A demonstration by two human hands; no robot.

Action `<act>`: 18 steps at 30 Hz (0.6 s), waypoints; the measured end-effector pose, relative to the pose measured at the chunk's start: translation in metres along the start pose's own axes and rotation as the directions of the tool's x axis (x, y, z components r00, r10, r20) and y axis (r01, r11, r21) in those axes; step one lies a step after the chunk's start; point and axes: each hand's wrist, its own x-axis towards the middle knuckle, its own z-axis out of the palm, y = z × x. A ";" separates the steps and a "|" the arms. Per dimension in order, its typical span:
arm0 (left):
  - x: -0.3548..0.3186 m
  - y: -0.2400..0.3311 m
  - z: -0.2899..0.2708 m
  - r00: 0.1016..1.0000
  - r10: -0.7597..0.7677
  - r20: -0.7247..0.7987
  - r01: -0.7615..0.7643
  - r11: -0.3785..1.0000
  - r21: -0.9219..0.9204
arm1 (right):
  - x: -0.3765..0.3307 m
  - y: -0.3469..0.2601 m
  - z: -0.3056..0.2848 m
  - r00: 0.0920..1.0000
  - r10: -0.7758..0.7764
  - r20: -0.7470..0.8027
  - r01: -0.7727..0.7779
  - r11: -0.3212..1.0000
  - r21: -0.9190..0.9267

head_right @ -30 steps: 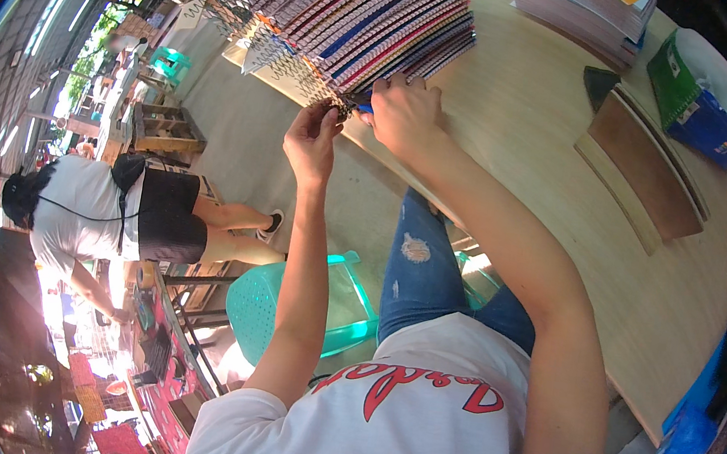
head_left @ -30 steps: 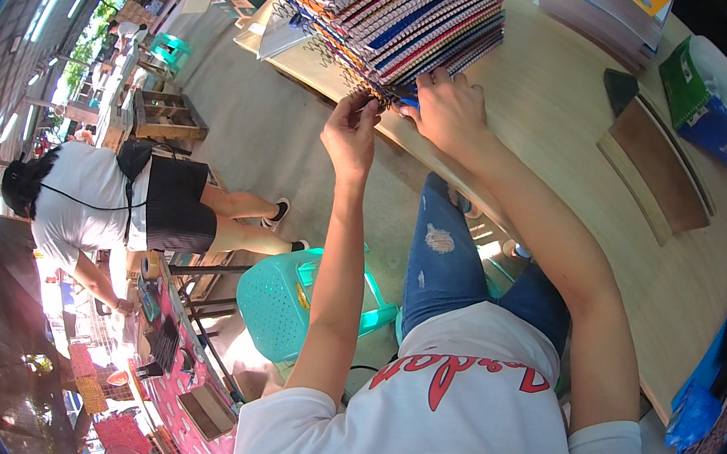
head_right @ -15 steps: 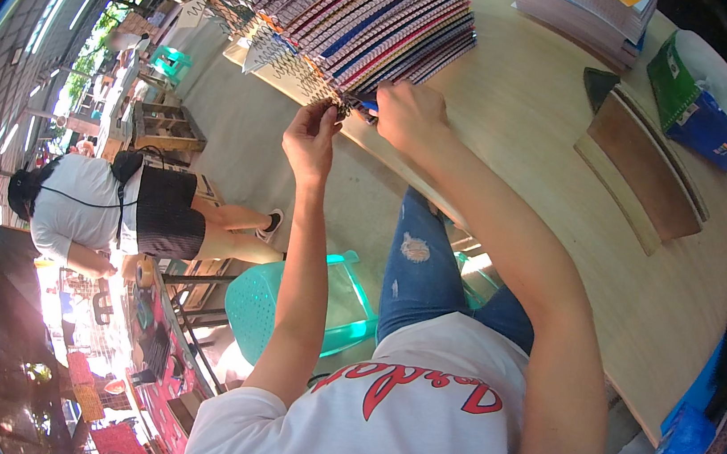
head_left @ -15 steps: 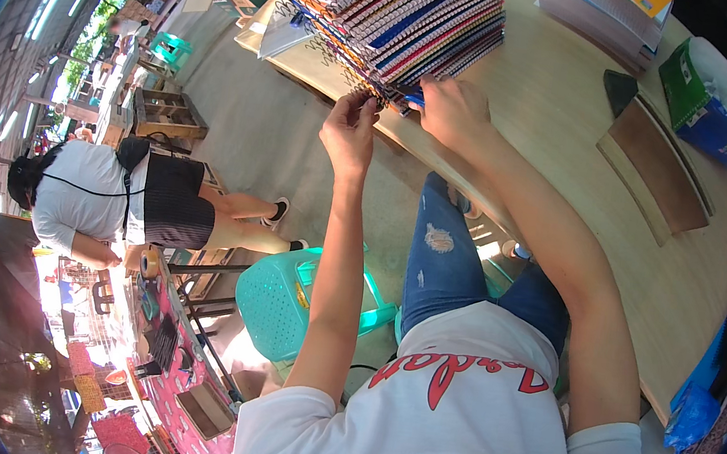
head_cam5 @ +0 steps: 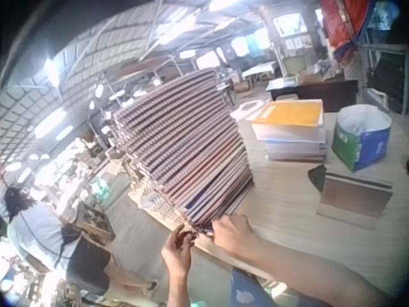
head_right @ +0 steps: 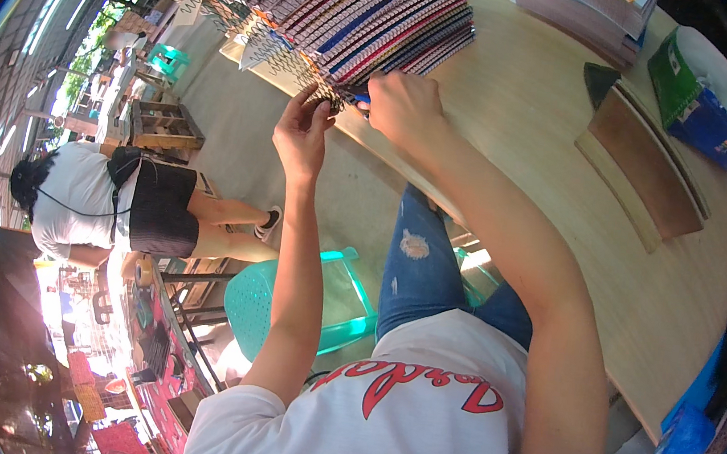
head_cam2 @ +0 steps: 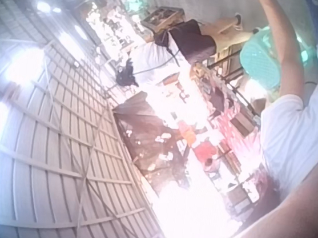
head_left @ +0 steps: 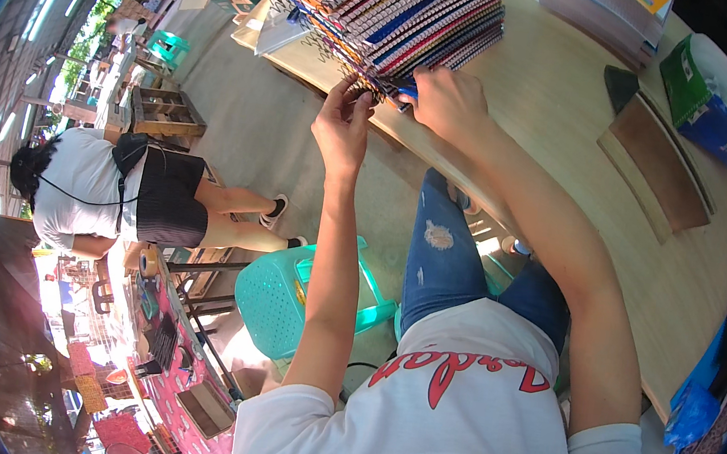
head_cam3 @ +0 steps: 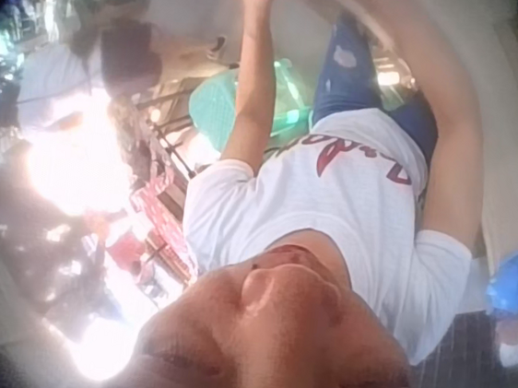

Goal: The person assembles notebooks by threading wire spirals through pre-punched holes in stacks of paper and covers using a small tool and by hand, then crimping the ends of the wire.

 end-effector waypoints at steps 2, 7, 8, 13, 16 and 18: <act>0.000 0.001 0.001 1.000 -0.003 0.001 0.003 1.000 -0.003 | 0.002 0.003 0.003 0.995 -0.063 -0.084 0.060 0.997 -0.039; 0.002 -0.002 -0.008 1.000 0.012 -0.021 -0.012 1.000 0.003 | -0.008 -0.007 -0.009 0.994 -0.009 -0.107 0.007 1.000 -0.020; 0.004 0.001 -0.007 0.999 0.023 -0.023 -0.022 0.999 0.027 | -0.010 -0.006 -0.010 0.982 -0.023 -0.185 0.013 0.998 -0.055; 0.005 0.006 -0.009 0.998 0.056 -0.026 -0.053 0.991 0.120 | -0.008 -0.013 -0.011 0.991 -0.041 -0.131 0.023 0.991 -0.135; 0.005 0.003 -0.009 0.996 0.084 -0.030 -0.080 0.989 0.128 | -0.005 -0.017 -0.012 0.989 -0.053 -0.136 0.038 0.993 -0.111; 0.004 0.002 -0.010 0.994 0.109 -0.029 -0.104 0.985 0.139 | -0.005 -0.019 -0.013 0.990 -0.060 -0.128 0.049 0.995 -0.086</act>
